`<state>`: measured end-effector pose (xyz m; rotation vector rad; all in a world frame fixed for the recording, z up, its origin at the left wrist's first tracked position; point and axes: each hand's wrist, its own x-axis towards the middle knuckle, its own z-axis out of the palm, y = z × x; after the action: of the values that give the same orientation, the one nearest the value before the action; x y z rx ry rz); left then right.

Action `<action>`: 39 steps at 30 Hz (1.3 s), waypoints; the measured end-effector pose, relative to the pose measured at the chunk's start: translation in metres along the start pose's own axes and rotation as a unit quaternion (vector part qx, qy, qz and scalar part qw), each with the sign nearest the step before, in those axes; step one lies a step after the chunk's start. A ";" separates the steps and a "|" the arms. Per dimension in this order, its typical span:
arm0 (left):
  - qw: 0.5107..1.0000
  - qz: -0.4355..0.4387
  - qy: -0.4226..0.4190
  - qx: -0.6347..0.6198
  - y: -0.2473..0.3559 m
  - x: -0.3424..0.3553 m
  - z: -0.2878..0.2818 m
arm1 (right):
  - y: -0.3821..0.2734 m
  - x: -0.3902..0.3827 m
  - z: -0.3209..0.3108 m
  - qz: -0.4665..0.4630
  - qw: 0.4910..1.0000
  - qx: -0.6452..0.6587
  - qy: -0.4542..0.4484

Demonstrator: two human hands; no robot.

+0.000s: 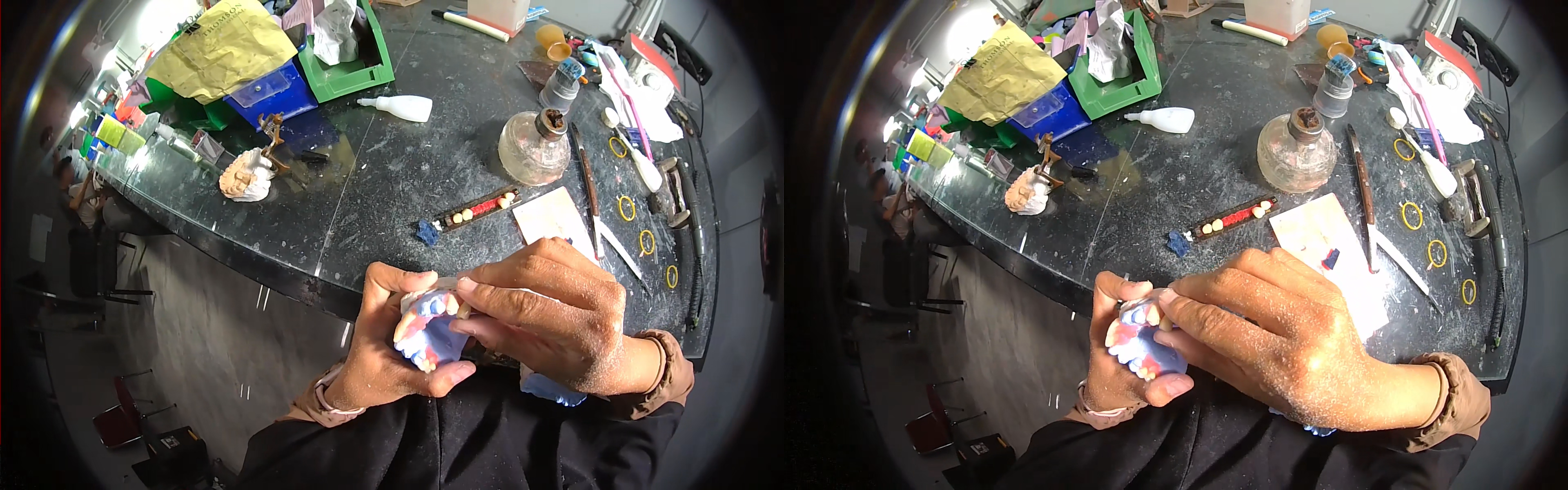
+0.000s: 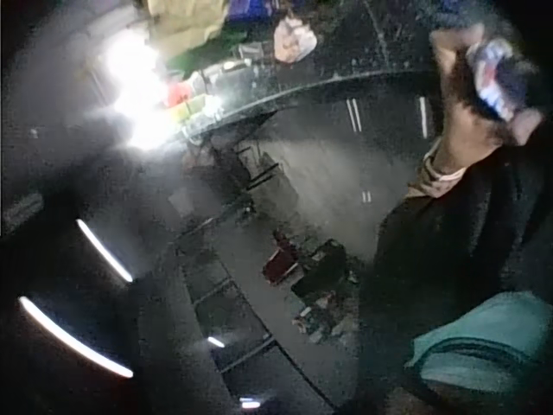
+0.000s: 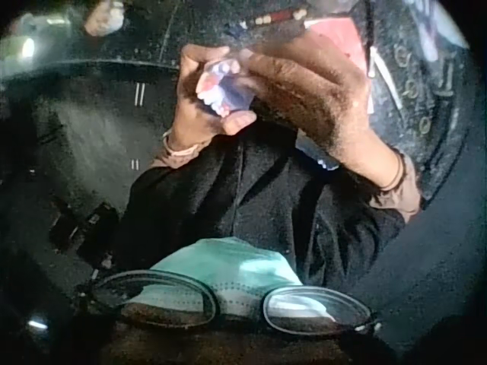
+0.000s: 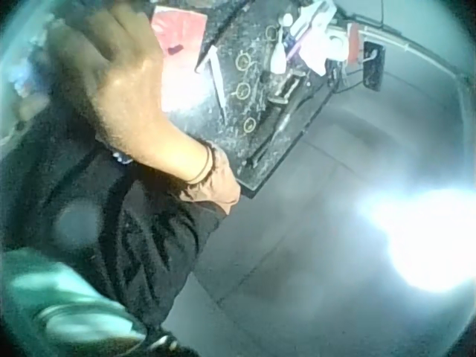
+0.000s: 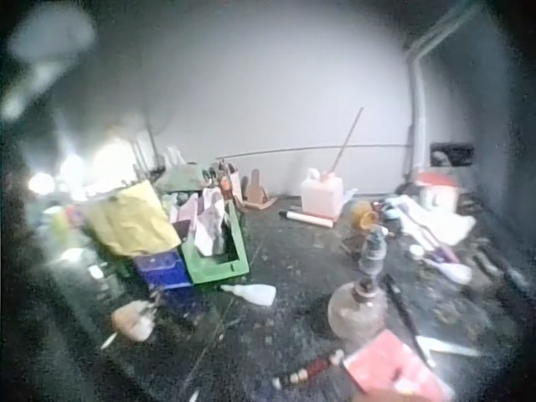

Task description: The person applies pink wax to a dental model using a heated wax knife, shapes the wax around the prosthetic teeth, and uses a hand tool to carve the base of the denture.

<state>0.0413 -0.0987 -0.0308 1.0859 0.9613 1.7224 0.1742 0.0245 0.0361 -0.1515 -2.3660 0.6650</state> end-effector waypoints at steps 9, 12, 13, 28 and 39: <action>1.000 -0.010 0.005 -0.005 0.001 -0.005 0.003 | -0.006 0.001 0.001 -0.033 0.997 -0.073 0.013; 1.000 -0.005 0.005 0.025 0.000 -0.006 0.000 | -0.006 -0.001 0.000 -0.039 0.996 -0.078 0.001; 0.999 -0.003 0.006 0.035 -0.001 -0.006 -0.001 | -0.006 0.000 0.000 -0.043 0.996 -0.073 -0.004; 0.992 0.028 0.002 0.125 0.007 -0.006 0.004 | -0.021 0.007 -0.016 -0.049 0.982 -0.114 -0.141; 0.981 0.057 -0.002 0.187 0.007 -0.006 0.006 | -0.027 0.011 -0.021 -0.064 0.961 -0.160 -0.215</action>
<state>0.0463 -0.1056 -0.0243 1.4070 1.2755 1.6661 0.1808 0.0126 0.0694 0.0111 -2.8644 0.2638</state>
